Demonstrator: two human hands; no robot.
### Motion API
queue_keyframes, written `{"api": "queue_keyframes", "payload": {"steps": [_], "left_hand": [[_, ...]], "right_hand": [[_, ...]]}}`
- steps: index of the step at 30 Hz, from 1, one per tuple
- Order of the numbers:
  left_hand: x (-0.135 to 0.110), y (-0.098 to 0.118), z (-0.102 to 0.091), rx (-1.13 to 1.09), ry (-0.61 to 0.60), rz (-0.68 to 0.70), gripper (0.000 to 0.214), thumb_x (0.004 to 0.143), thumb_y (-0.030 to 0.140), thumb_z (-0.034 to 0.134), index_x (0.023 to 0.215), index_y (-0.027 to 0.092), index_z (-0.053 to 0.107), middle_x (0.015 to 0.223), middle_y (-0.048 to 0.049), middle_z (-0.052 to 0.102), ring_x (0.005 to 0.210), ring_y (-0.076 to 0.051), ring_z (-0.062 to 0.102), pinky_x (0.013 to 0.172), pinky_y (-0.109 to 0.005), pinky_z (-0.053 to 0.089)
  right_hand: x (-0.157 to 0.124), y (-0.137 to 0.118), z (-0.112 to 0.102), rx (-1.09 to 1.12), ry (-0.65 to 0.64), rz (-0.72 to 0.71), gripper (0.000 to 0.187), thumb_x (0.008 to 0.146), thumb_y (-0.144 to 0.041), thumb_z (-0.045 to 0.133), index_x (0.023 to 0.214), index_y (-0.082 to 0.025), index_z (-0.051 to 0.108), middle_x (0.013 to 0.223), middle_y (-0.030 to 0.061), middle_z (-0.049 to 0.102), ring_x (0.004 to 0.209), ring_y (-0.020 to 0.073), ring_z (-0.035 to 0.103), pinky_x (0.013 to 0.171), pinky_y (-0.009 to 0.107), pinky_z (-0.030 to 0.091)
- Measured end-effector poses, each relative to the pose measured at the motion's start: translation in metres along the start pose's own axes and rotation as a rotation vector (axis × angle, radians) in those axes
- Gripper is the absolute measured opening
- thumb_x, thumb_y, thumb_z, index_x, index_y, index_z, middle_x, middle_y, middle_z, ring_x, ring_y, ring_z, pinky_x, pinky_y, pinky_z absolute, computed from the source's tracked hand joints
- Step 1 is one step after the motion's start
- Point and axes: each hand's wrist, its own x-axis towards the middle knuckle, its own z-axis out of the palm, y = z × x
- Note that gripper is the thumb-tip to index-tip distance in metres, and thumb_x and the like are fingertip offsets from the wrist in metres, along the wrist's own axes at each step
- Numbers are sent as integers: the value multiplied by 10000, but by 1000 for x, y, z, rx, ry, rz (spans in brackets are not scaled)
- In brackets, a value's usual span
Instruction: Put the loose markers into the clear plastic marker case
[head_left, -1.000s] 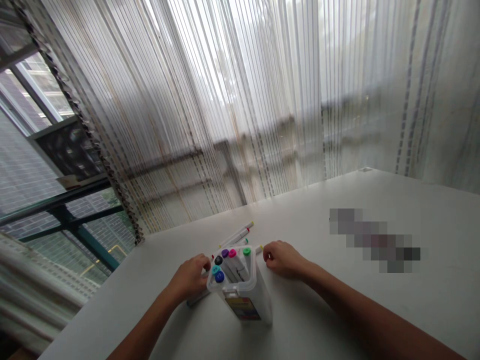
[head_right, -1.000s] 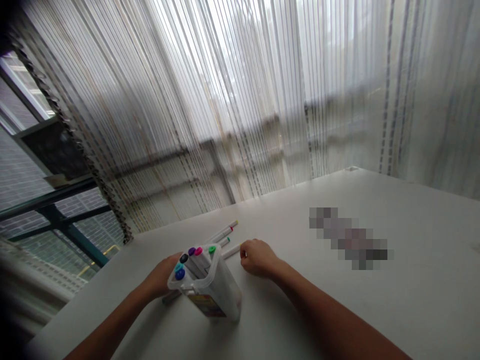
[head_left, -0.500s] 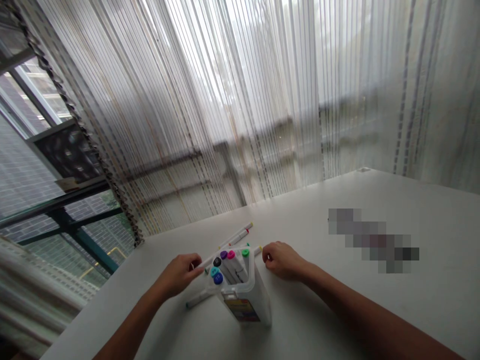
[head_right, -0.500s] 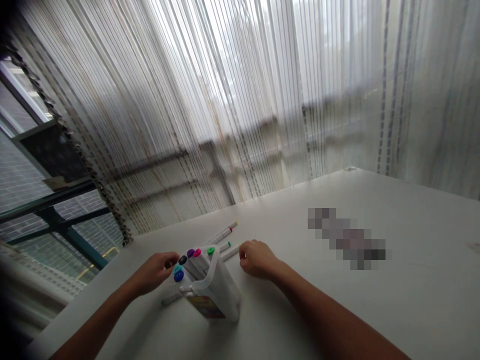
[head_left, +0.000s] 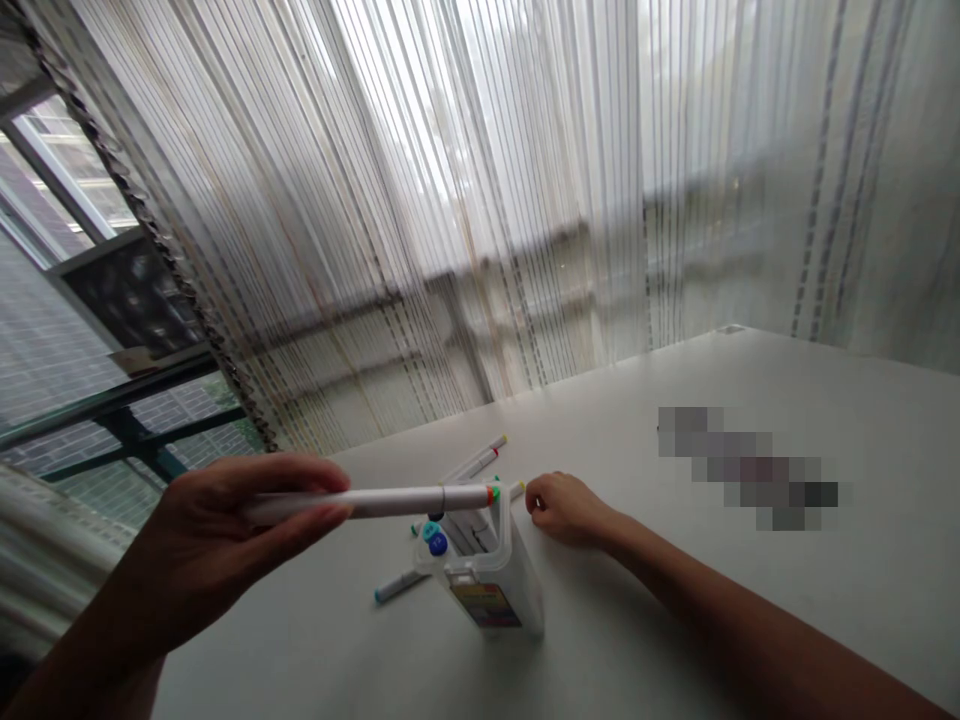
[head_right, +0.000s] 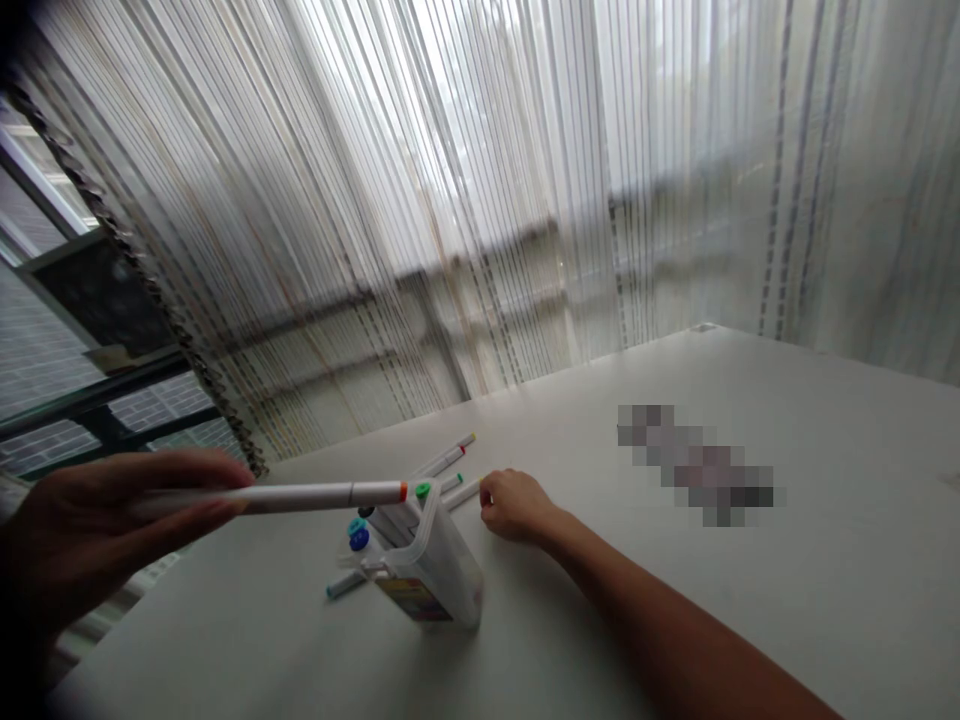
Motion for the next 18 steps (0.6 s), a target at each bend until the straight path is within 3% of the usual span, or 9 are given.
{"api": "queue_keyframes", "payload": {"steps": [3,10,18], "left_hand": [[4,9,3,90,-138,64,226,612,428,669,671,211,661,563,13,609,439,-104,511,362,-168,373],[17,23,22,174,-478,140,252,703,427,593,649,185,637,524,24,533,459,-89,454,422,-175,345],[20,37,46,229,-698,207,199,750,391,582,738,196,618,668,29,573,596,-93,495,545,-185,362]], "right_hand": [[-1,-1,-1,-3,2,4,254,644,-133,458,749,-178,685,797,69,678,758,184,584,637,247,361],[-2,-2,-5,4,-14,10,252,649,-129,455,751,-171,682,811,74,676,750,178,579,632,242,360],[-1,0,-3,4,8,-1,256,637,-142,453,739,-170,685,779,75,674,738,182,576,612,245,347]]}}
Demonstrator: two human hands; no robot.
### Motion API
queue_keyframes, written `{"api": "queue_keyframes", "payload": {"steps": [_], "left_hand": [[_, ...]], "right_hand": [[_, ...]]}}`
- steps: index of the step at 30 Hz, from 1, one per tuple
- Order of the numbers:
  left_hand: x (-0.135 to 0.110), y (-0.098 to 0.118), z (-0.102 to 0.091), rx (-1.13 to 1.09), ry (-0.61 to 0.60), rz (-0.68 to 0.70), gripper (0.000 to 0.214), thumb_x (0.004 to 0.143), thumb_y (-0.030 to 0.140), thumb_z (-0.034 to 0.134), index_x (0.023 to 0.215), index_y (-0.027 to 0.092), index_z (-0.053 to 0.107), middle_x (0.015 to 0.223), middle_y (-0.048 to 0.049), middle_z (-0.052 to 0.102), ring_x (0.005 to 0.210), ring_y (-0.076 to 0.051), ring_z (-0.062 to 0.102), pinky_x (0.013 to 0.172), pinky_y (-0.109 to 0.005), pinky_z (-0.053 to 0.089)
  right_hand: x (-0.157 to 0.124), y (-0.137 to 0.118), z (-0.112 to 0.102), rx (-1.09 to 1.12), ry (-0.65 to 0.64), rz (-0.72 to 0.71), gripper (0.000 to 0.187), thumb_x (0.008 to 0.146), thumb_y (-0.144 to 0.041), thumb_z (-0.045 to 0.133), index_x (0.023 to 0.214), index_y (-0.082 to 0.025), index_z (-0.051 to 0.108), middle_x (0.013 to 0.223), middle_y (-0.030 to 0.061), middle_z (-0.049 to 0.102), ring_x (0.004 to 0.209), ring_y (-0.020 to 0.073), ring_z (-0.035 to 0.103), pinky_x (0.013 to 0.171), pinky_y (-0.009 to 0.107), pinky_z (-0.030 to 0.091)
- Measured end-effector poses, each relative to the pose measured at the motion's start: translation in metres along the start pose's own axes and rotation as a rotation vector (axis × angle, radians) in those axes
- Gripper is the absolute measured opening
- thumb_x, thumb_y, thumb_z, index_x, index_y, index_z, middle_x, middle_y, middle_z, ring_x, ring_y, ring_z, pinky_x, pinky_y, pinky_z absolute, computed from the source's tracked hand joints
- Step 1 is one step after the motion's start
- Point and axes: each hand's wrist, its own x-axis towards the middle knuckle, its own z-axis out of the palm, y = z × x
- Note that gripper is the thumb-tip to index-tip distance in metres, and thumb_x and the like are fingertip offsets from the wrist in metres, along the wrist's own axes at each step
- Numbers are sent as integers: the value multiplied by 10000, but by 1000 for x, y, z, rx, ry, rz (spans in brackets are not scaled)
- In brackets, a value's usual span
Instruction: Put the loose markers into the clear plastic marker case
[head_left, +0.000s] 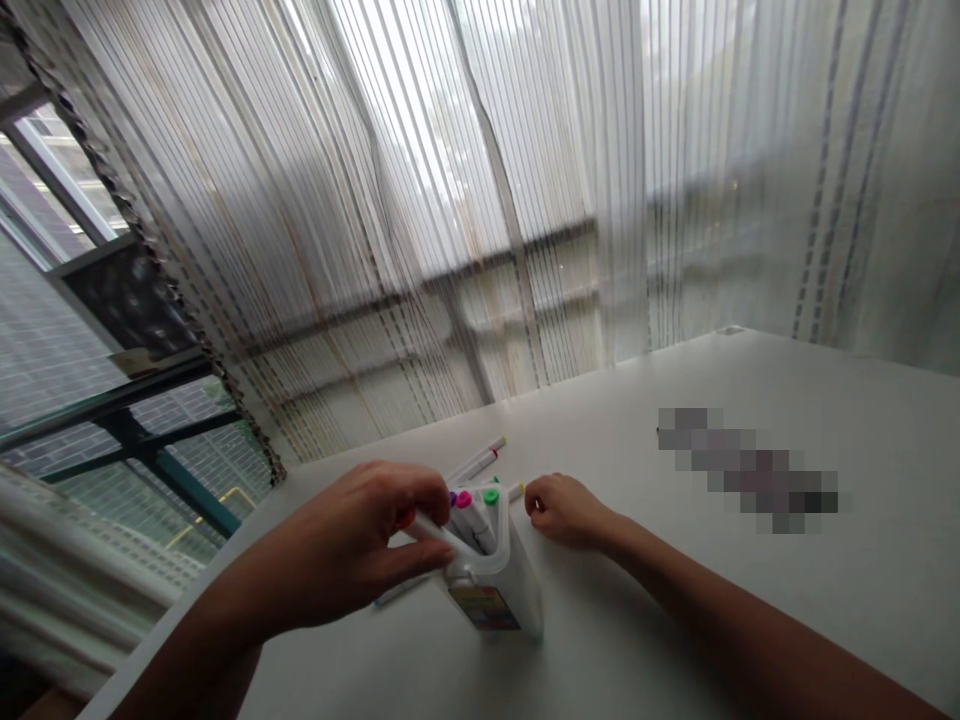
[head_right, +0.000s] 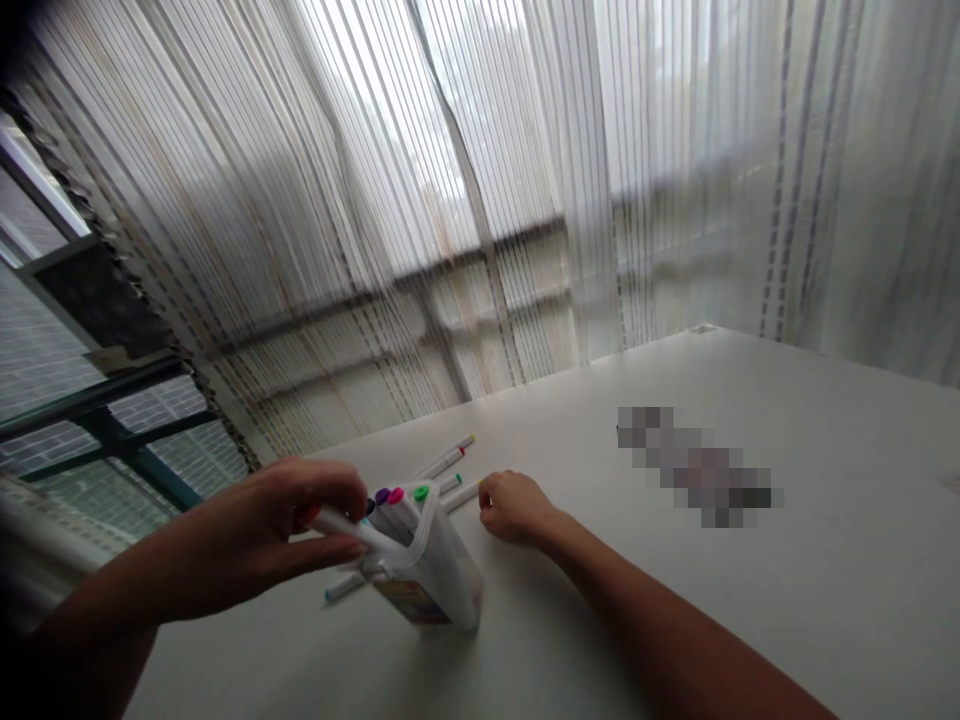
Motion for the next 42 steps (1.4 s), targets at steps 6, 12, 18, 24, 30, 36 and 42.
{"api": "queue_keyframes", "payload": {"steps": [6,12,18,24,30,36,42], "left_hand": [[-1,4,2,-17,-100,84,203,847,311,457,911,239,636,855,8,610,753,-113,537,698,-207,400],[-1,0,3,3,-73,66,159,811,326,525,837,214,635,755,16,593,683,-109,516,640,-209,391],[3,-1,-1,-26,-65,118,259,877,292,404,917,213,648,848,-16,603,735,-119,545,673,-216,398],[6,3,7,-34,-126,155,183,848,241,459,870,210,638,853,-4,629,767,-127,562,698,-215,407],[6,3,11,-61,-123,155,157,827,270,510,787,194,641,797,-3,653,752,-135,572,698,-225,413],[0,0,8,-88,-82,174,212,848,317,481,935,232,654,880,-11,668,784,-139,583,717,-224,423],[-2,-1,13,-72,-63,203,235,867,299,446,988,227,635,911,-20,659,796,-141,582,723,-217,415]], "right_hand": [[-1,-3,-2,-9,-17,9,267,642,-143,456,760,-177,692,779,77,678,742,183,581,610,244,348],[0,-5,-1,-11,-20,18,256,649,-141,462,759,-173,691,788,77,679,760,185,584,618,244,350],[1,-3,1,-4,-12,11,249,646,-139,463,749,-174,687,778,70,678,748,179,584,618,241,350],[1,-1,1,-2,-2,4,235,642,-138,462,724,-178,678,776,70,676,749,190,585,618,247,353],[0,-1,0,-10,2,-4,234,644,-135,459,714,-181,677,755,69,676,732,187,588,609,246,352],[0,-2,0,-16,-6,0,246,649,-127,462,734,-180,687,758,69,679,734,183,593,604,237,353],[-1,-4,0,-22,0,-3,250,652,-125,460,738,-179,688,771,70,679,748,186,589,622,243,354]]}}
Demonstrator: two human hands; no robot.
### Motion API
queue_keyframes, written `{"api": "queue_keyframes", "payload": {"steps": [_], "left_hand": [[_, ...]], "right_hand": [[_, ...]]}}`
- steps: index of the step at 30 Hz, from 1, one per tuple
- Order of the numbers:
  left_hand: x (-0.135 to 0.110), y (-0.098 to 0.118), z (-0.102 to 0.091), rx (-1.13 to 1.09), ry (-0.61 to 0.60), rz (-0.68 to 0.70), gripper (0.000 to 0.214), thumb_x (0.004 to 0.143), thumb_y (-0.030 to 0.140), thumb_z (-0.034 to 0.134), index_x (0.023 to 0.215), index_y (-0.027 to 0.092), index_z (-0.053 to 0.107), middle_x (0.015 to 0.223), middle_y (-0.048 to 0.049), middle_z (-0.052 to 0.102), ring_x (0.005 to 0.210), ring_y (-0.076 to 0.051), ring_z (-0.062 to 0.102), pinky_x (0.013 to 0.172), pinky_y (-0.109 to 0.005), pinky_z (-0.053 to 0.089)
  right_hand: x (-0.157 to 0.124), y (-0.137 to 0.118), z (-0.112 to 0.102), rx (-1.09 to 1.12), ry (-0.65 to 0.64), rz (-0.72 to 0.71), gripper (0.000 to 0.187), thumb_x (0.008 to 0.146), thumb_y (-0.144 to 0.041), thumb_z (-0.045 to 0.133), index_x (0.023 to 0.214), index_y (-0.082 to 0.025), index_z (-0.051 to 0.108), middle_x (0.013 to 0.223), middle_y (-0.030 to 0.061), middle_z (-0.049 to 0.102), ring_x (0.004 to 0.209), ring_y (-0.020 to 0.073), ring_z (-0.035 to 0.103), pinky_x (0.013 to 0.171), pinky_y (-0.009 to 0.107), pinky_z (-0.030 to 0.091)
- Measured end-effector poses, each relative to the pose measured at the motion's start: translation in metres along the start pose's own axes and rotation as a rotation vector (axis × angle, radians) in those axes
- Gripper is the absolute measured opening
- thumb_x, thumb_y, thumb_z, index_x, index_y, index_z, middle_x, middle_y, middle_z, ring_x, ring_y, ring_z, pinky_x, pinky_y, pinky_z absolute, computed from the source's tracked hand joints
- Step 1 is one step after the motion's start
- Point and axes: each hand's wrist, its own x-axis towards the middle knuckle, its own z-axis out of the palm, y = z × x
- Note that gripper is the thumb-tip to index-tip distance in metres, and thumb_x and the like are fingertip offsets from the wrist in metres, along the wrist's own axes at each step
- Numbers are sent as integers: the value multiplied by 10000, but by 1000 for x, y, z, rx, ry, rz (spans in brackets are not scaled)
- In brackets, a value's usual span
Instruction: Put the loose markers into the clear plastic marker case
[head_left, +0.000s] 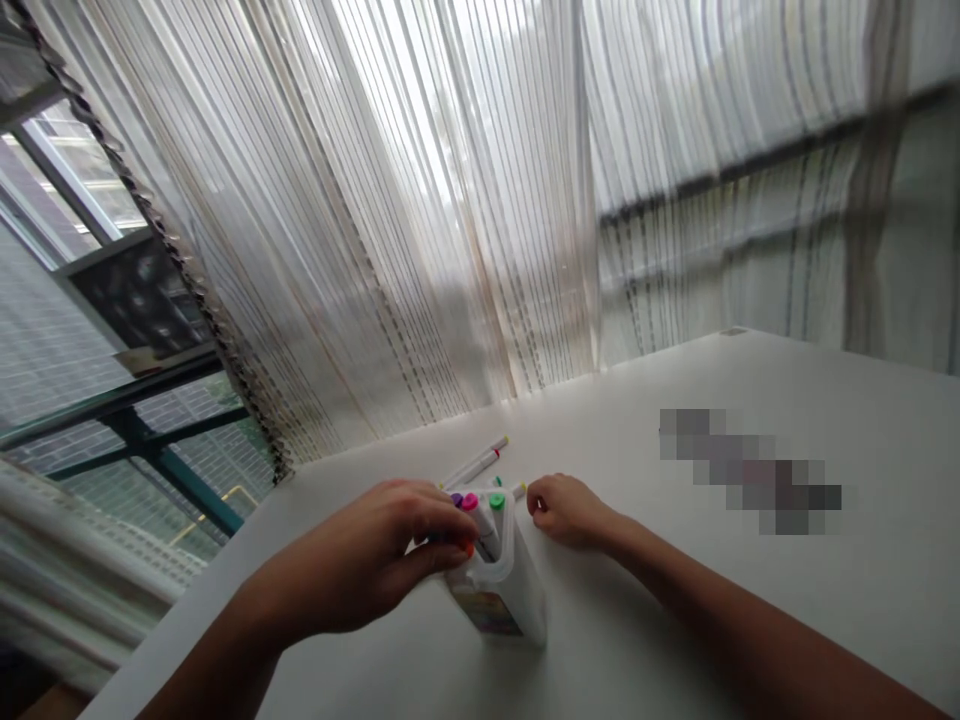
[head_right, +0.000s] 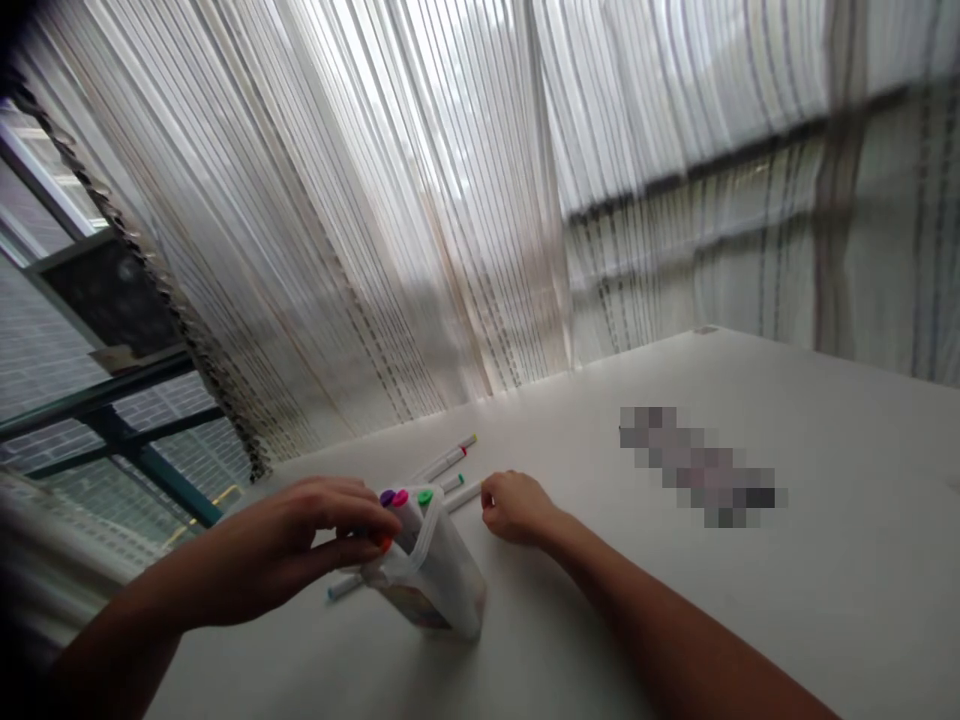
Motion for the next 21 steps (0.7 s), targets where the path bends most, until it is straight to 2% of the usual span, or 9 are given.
{"api": "queue_keyframes", "payload": {"steps": [10,16,21], "left_hand": [[3,1,-4,88,-48,-31,249,871,171,367,870,199,614,846,-19,594,730,-121,540,662,-210,388],[3,1,-4,70,-89,-27,223,870,190,397,779,184,601,846,-9,573,743,-112,526,664,-198,384],[1,2,-4,15,-75,-15,213,880,250,411,908,199,617,908,-22,577,797,-123,540,717,-215,405]], "right_hand": [[1,0,1,16,2,5,254,631,-135,452,721,-180,686,747,70,677,734,190,585,623,251,355],[1,0,0,5,-13,10,254,650,-133,455,743,-180,686,778,74,679,749,188,589,640,250,364],[1,2,2,8,3,3,250,649,-141,459,742,-178,688,780,75,680,761,190,589,641,250,361]]}}
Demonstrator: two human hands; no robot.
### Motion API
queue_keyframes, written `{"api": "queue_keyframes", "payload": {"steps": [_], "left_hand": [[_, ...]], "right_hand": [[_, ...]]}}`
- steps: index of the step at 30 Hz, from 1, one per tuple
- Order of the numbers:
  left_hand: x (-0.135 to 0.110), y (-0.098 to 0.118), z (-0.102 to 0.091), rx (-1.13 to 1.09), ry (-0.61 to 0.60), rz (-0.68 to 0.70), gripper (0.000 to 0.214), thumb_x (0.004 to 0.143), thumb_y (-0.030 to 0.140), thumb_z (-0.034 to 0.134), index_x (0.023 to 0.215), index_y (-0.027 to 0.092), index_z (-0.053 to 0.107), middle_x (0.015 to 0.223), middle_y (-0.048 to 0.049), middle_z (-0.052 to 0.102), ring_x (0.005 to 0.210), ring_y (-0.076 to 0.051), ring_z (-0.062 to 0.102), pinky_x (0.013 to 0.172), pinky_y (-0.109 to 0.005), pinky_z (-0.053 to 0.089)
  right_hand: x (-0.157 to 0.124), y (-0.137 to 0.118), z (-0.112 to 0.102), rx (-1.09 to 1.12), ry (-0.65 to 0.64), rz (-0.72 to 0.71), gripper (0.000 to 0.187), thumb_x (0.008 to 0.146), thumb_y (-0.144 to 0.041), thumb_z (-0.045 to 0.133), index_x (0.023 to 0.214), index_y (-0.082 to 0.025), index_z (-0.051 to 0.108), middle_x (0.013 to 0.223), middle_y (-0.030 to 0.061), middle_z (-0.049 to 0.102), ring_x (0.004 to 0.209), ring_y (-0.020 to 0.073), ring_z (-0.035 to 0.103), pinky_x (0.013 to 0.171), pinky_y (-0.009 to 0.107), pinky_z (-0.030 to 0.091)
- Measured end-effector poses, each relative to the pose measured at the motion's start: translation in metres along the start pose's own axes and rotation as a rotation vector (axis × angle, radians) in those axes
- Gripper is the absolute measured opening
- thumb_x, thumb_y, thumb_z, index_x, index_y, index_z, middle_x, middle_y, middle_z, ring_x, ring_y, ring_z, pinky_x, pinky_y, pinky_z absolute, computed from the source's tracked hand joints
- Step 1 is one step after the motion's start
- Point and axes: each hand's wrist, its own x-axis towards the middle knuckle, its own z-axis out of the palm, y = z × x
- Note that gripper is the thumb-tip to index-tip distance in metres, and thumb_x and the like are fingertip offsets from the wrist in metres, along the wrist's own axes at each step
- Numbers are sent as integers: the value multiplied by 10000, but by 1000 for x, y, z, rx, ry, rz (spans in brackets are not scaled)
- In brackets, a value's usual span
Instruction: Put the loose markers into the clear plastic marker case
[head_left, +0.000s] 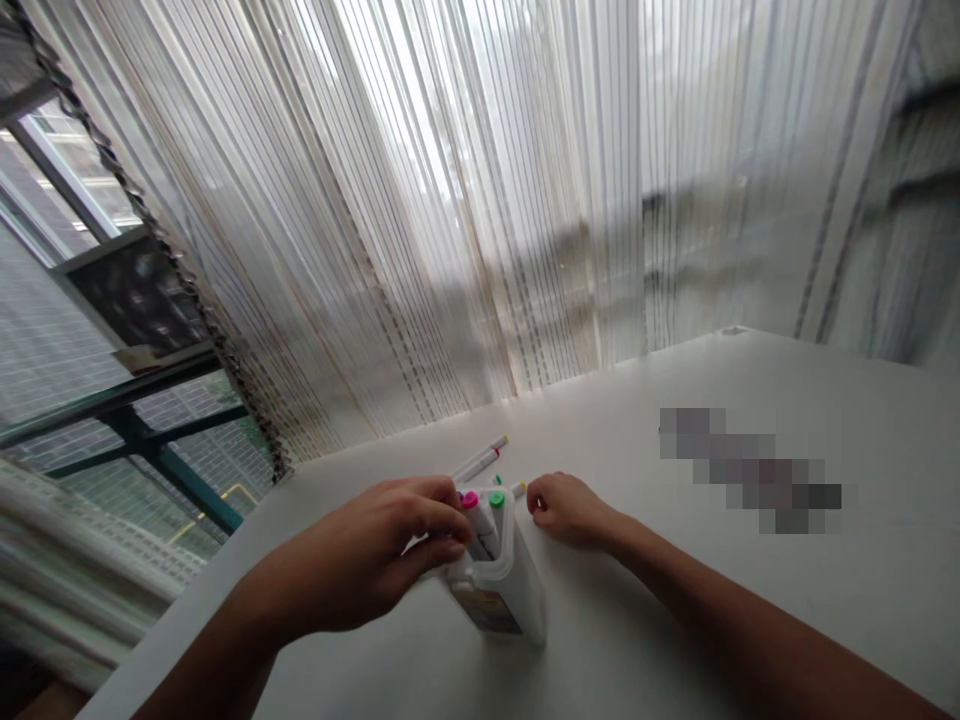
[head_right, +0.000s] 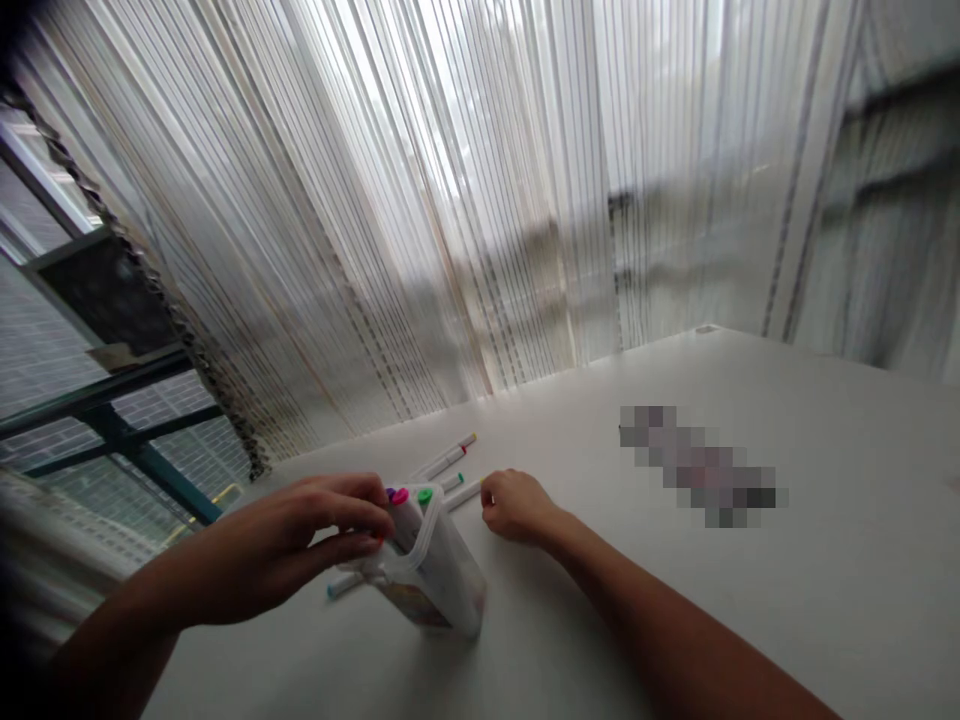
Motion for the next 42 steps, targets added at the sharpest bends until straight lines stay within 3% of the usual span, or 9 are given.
{"api": "queue_keyframes", "payload": {"steps": [8,18,29,34,39,42], "left_hand": [[-10,-7,-2,-1,110,-52,260,879,338,419,1031,237,603,998,-27,581,771,-111,540,709,-220,429],[-13,-6,-3,-38,28,-58,247,864,346,450,1050,274,595,1033,-23,545,879,-127,535,798,-233,420],[-7,-4,2,-81,33,9,207,883,245,414,880,193,614,947,-28,571,828,-117,544,752,-212,424],[-12,-5,2,-73,44,13,227,868,293,451,1053,258,578,1079,-28,548,951,-140,536,847,-247,423],[-16,-11,4,-8,86,4,470,764,365,601,1210,300,467,1301,-44,419,1155,-215,436,971,-336,373],[-15,-15,8,-2,97,1,552,736,377,627,1244,292,427,1329,-59,405,1205,-237,390,1008,-384,340]], "right_hand": [[0,-1,0,-1,-9,0,266,646,-133,459,760,-180,694,786,75,683,756,186,590,662,250,369],[-3,-2,-2,-14,-21,11,250,657,-137,458,750,-184,686,775,68,681,748,186,593,626,246,360],[0,2,1,4,0,-8,255,635,-136,453,738,-180,681,769,65,677,727,177,580,618,243,350],[1,2,1,10,6,-14,246,630,-134,454,722,-180,678,767,63,677,714,173,575,613,240,349],[0,0,0,10,-5,-2,254,621,-131,452,723,-180,679,764,64,678,710,174,575,604,241,343],[0,0,0,7,-4,-6,254,625,-130,453,727,-181,679,765,61,680,715,174,577,603,240,340]]}}
